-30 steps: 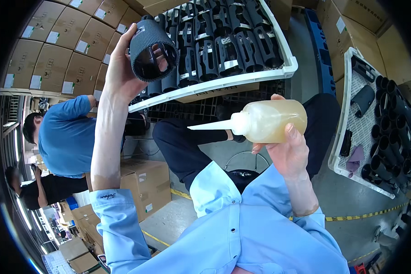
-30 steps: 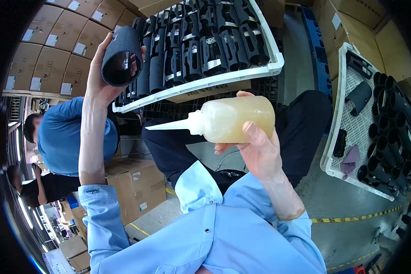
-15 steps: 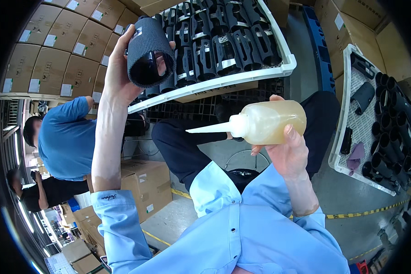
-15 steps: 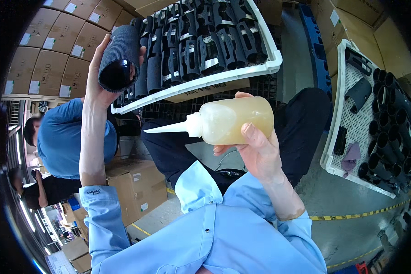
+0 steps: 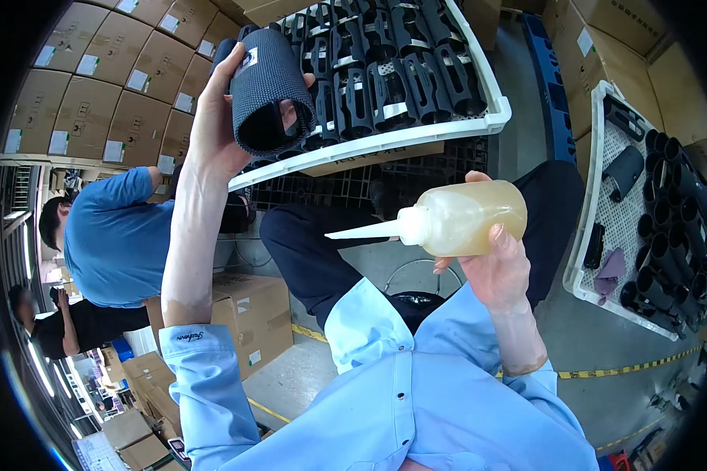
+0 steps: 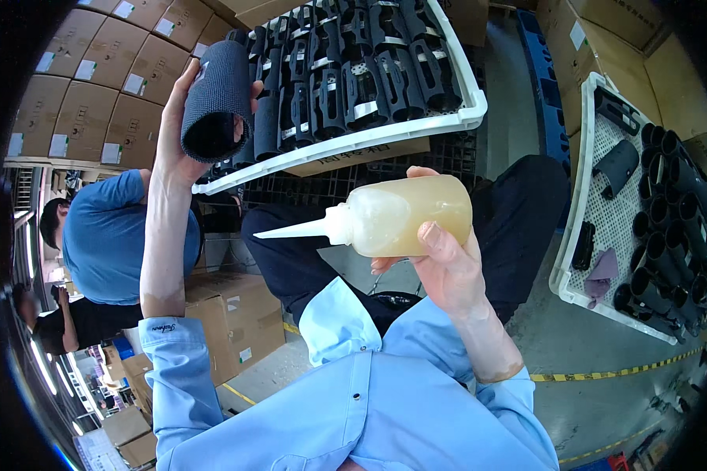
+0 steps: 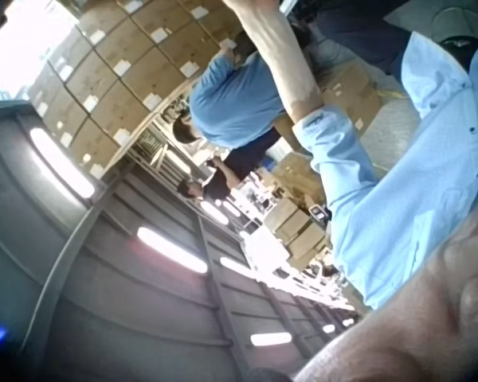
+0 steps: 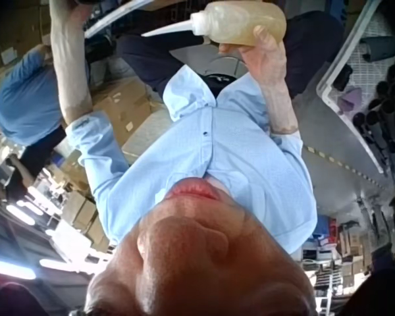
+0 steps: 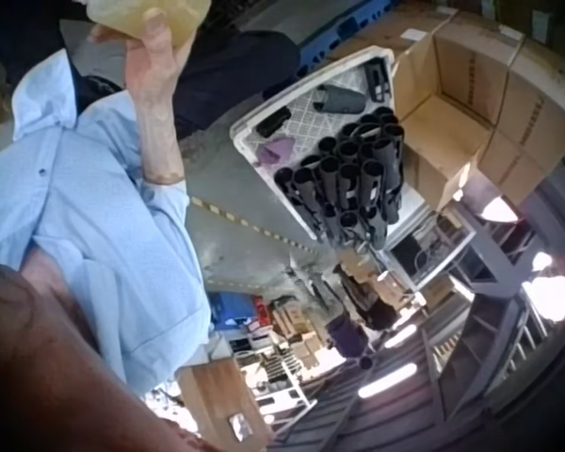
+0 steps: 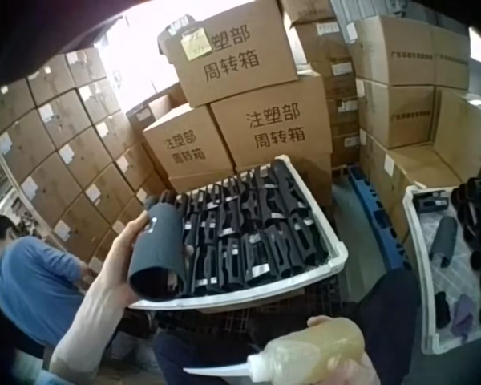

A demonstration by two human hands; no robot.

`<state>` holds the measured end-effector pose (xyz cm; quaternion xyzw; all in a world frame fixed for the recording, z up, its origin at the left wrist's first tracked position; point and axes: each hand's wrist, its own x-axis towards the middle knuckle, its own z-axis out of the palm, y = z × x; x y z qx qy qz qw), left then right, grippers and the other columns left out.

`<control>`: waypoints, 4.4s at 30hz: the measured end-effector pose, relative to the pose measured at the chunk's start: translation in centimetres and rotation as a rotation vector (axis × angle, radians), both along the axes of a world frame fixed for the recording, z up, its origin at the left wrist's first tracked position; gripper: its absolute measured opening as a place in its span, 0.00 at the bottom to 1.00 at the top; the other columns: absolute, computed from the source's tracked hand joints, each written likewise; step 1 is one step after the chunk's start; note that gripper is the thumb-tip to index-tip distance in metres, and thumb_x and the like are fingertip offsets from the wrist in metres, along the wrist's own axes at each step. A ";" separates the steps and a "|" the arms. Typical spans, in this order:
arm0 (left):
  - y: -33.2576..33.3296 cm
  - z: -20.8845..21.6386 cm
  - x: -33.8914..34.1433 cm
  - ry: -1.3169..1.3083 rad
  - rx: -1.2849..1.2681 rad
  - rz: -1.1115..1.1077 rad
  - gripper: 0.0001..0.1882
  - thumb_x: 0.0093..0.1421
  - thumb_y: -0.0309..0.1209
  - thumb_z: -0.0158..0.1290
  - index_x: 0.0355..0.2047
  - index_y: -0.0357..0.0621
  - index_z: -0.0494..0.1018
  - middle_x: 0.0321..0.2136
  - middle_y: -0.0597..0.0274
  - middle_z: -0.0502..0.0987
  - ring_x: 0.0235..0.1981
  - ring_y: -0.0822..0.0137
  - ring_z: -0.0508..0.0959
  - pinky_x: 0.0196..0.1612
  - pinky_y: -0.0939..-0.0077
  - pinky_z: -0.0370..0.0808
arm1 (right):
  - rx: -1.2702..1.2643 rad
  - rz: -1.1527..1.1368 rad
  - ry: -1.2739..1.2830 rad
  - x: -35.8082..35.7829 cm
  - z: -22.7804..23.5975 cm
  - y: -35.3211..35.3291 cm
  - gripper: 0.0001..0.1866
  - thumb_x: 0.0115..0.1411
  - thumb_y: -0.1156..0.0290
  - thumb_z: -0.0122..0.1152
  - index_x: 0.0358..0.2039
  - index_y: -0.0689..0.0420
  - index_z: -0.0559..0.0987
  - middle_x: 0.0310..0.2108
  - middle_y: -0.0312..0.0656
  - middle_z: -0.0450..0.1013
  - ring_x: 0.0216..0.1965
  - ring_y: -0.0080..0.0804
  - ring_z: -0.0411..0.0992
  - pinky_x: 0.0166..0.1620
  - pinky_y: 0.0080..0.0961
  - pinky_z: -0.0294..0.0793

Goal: Applying liquid adhesive from a squeeze bottle to black plastic components and assembling them.

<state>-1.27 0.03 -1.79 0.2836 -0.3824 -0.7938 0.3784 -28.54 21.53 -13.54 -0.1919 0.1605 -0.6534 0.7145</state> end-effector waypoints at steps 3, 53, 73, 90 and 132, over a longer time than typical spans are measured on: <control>0.0 -0.3 -0.1 -0.006 -0.010 -0.007 0.36 0.66 0.48 0.55 0.64 0.39 0.56 0.51 0.39 0.67 0.53 0.42 0.77 0.35 0.67 0.83 | 0.011 0.008 -0.012 -0.1 0.0 0.1 0.39 0.61 0.65 0.60 0.69 0.55 0.53 0.56 0.57 0.63 0.44 0.54 0.77 0.31 0.37 0.85; 2.6 -1.7 -6.4 -0.279 0.125 0.062 0.45 0.64 0.52 0.57 0.70 0.45 0.49 0.54 0.36 0.73 0.42 0.54 0.83 0.29 0.77 0.85 | 0.504 -0.289 -0.921 -41.6 -18.2 7.4 0.19 0.54 0.62 0.60 0.41 0.60 0.69 0.35 0.40 0.67 0.16 0.18 0.52 0.18 0.18 0.46; 5.0 -3.0 -7.7 -0.251 0.114 0.196 0.30 0.63 0.49 0.59 0.51 0.33 0.69 0.40 0.55 0.74 0.44 0.61 0.80 0.52 0.61 0.80 | 0.004 -0.509 1.009 -9.1 -0.8 1.4 0.27 0.68 0.69 0.54 0.66 0.62 0.67 0.50 0.46 0.74 0.30 0.22 0.71 0.30 0.17 0.70; 3.3 -1.4 -4.2 -0.362 0.173 0.208 0.43 0.58 0.47 0.66 0.60 0.29 0.59 0.45 0.46 0.69 0.48 0.53 0.78 0.45 0.70 0.86 | -0.670 -0.120 2.006 0.6 8.0 -13.9 0.15 0.63 0.71 0.50 0.42 0.68 0.80 0.35 0.57 0.80 0.31 0.51 0.79 0.37 0.37 0.81; -0.9 0.1 -2.9 -0.378 0.094 0.128 0.46 0.57 0.47 0.66 0.61 0.25 0.56 0.47 0.43 0.65 0.48 0.50 0.79 0.39 0.68 0.88 | -0.504 -0.197 1.673 1.5 8.3 -17.4 0.17 0.65 0.69 0.47 0.39 0.66 0.83 0.28 0.53 0.81 0.24 0.45 0.80 0.30 0.34 0.82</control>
